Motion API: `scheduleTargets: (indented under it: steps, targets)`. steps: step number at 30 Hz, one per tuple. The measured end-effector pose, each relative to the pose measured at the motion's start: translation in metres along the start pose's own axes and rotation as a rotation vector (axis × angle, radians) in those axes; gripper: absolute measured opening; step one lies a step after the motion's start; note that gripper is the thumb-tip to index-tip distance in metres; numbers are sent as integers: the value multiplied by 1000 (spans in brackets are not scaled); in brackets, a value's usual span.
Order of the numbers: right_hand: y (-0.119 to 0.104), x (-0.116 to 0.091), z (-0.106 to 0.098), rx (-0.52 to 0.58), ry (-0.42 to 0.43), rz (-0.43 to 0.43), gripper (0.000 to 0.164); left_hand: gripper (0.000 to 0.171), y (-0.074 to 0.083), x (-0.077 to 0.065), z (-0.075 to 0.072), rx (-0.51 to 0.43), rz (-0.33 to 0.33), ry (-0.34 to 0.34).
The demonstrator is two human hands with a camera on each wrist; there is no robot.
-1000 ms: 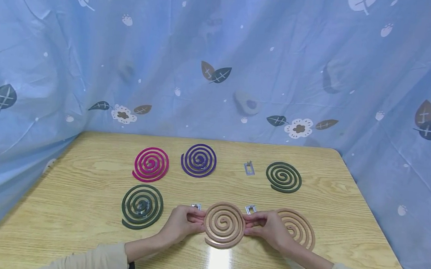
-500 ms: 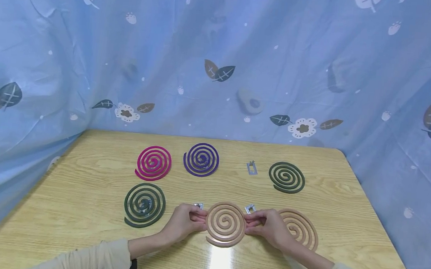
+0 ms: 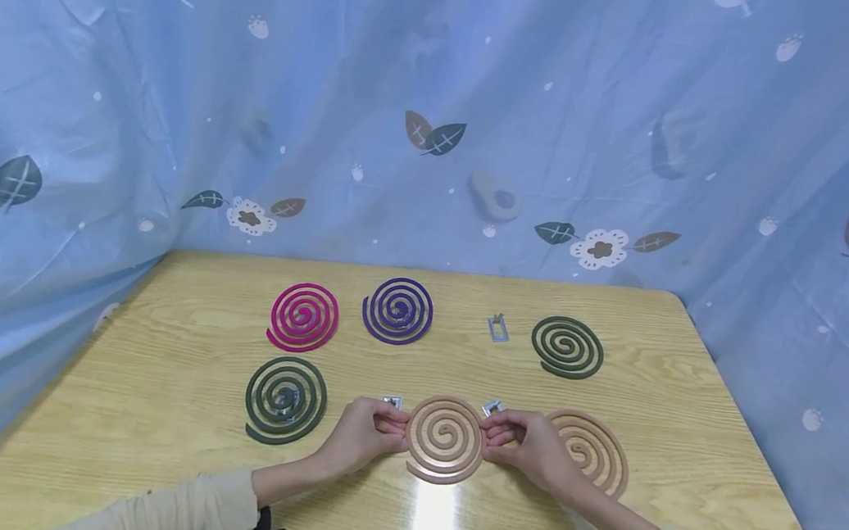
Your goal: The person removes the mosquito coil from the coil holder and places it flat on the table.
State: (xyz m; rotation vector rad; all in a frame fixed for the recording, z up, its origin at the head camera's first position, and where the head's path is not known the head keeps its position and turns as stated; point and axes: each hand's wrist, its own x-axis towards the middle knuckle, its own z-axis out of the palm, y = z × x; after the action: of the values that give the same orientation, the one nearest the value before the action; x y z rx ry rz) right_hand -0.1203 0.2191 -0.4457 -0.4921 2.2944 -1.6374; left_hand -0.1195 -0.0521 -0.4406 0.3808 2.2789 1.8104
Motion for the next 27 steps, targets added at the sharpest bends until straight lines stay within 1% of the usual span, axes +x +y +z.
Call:
scheduleTargets:
  steps: [4, 11, 19, 27]
  targets:
    - [1, -1, 0, 0, 11, -15, 36, 26, 1, 1, 0, -5, 6, -15]
    - [0, 0, 2, 2, 15, -18, 36, 24, 1, 0, -2, 11, 6, -14]
    - [-4, -2, 3, 46, 18, 35, 38, 24, 0, -1, 0, -7, 6, -6]
    - [-5, -2, 2, 7, 25, 56, 38, 24, -2, -1, 1, -32, 30, 6]
